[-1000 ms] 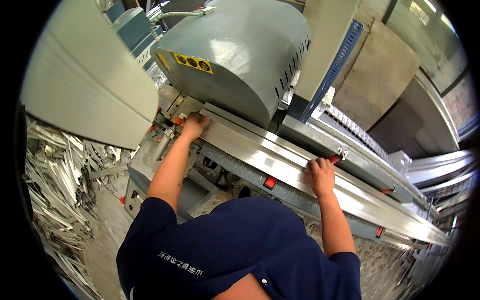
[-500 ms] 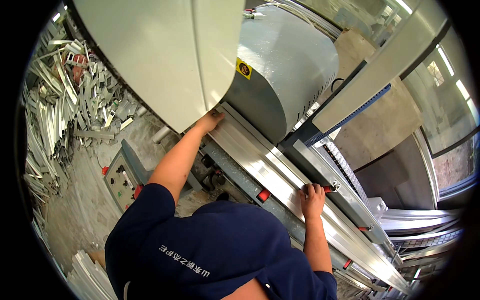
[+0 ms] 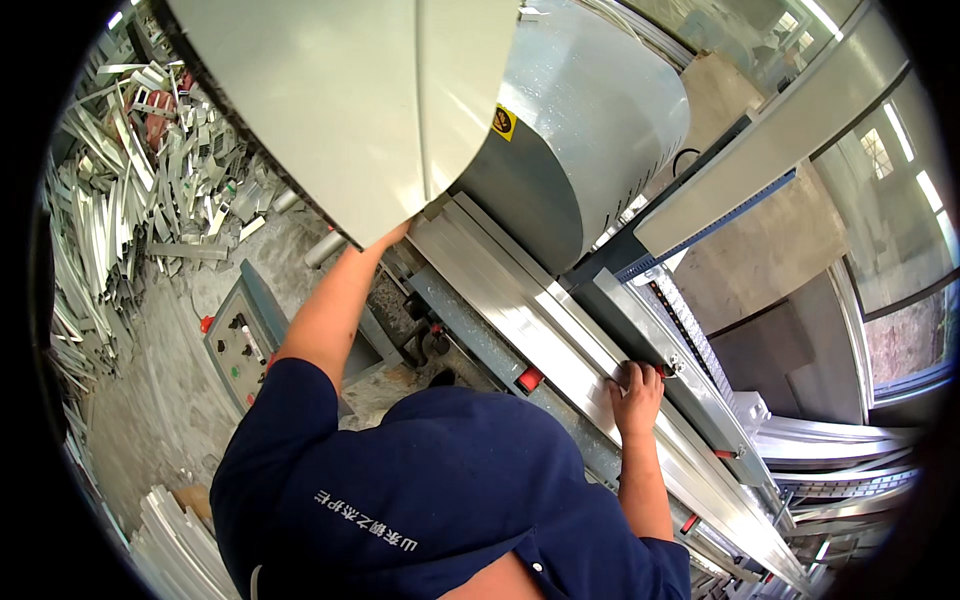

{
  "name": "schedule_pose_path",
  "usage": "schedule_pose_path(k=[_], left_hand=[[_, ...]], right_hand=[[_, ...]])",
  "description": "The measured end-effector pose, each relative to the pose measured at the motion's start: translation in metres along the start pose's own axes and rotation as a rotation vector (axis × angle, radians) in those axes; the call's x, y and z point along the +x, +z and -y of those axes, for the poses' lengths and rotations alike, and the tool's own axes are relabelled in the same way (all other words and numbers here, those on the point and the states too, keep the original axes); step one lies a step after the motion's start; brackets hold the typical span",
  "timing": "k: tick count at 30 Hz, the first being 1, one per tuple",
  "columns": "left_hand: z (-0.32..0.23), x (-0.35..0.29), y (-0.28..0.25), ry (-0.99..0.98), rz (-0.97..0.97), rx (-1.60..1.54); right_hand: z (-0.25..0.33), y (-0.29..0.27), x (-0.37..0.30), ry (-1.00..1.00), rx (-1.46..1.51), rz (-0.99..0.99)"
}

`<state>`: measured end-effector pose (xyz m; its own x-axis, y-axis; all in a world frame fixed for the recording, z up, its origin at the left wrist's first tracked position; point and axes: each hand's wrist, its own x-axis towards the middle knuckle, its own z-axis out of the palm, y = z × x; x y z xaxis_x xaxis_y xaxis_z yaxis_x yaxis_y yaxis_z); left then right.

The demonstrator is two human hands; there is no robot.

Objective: The person loads long metal profiles into a cutting machine, secures them, and operates the saw to cut the pieces. After each cut, the person removes the cut profile and repeats the process with additional pieces.

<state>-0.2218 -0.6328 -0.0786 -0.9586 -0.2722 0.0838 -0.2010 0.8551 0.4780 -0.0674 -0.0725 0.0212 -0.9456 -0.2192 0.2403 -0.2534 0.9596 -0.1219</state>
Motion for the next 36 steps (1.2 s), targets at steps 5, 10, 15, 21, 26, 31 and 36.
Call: schedule_pose_path(k=[5, 10, 15, 21, 26, 31, 36], left_hand=[[-0.054, -0.017, -0.045, 0.064, 0.031, 0.199], [-0.075, -0.030, -0.060, 0.055, 0.062, 0.095], [-0.082, -0.042, -0.037, 0.002, 0.090, 0.161], [-0.086, -0.047, -0.017, -0.057, 0.146, -0.017], [-0.076, -0.059, 0.006, -0.066, 0.053, -0.365], [-0.072, -0.079, 0.028, -0.116, -0.177, -0.580], [-0.079, -0.086, 0.024, -0.143, -0.125, -0.561]], right_hand=[[-0.016, 0.001, -0.009, -0.020, 0.011, 0.012], [-0.021, 0.003, -0.019, -0.038, 0.012, -0.035], [-0.029, 0.004, -0.020, -0.078, 0.047, -0.034], [-0.040, 0.004, -0.021, -0.141, 0.051, -0.007], [-0.053, 0.001, -0.021, -0.220, 0.097, 0.036], [-0.060, -0.007, -0.018, -0.340, 0.063, 0.121], [-0.059, -0.010, -0.017, -0.341, 0.050, 0.191]])
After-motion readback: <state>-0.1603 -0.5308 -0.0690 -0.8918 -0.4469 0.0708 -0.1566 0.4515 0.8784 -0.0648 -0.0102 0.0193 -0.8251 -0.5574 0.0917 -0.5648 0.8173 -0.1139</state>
